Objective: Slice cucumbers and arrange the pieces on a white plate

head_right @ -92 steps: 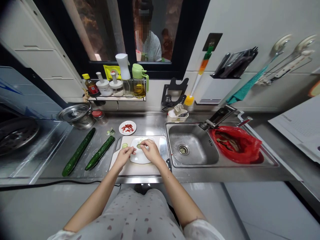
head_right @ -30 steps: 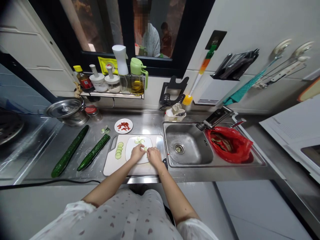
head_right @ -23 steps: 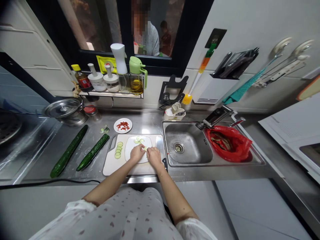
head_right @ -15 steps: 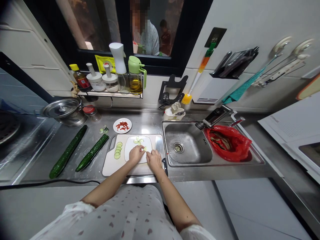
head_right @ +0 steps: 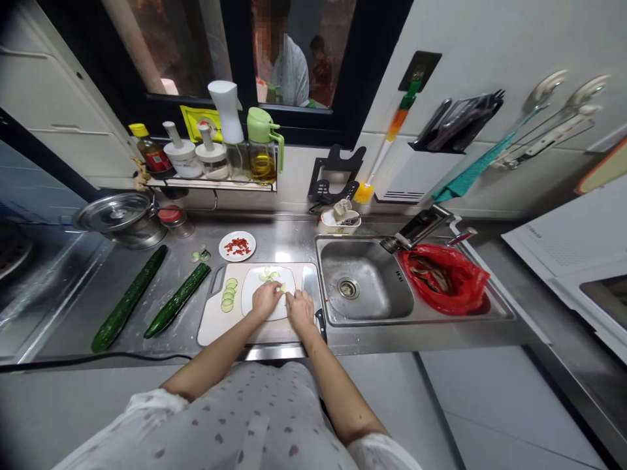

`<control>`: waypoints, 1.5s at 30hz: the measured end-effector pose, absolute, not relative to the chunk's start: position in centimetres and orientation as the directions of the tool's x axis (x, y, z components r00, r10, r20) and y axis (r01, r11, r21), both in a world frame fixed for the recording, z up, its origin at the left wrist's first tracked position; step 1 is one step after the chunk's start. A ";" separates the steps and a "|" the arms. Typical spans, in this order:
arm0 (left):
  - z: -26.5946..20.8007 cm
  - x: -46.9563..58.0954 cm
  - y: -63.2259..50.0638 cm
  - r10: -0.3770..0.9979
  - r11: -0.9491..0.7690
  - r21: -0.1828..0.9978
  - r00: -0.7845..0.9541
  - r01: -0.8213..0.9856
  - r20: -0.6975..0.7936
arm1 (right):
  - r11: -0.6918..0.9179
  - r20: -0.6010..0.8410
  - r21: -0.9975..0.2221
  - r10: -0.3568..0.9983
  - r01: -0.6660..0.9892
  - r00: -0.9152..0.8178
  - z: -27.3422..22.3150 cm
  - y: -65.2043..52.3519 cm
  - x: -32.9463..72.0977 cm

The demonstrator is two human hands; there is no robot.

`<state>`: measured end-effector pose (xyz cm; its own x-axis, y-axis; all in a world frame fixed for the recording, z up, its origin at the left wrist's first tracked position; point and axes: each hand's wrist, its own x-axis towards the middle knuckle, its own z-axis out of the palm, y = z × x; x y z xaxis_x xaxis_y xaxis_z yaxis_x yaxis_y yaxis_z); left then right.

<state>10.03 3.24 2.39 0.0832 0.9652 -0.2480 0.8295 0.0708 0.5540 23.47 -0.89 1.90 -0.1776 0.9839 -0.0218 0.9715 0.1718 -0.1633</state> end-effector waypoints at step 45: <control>1.7 10.3 3.9 0.970 0.051 0.507 0.079 0.860 -0.232 | 0.103 -0.112 -0.114 0.987 0.988 -0.116 2.2 -1.1 23.4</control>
<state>10.28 3.86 1.68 0.0787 0.9696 -0.2318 0.8602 0.0514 0.5073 23.39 -1.13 2.19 -0.1158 0.9869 -0.1124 0.9881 0.1029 -0.1141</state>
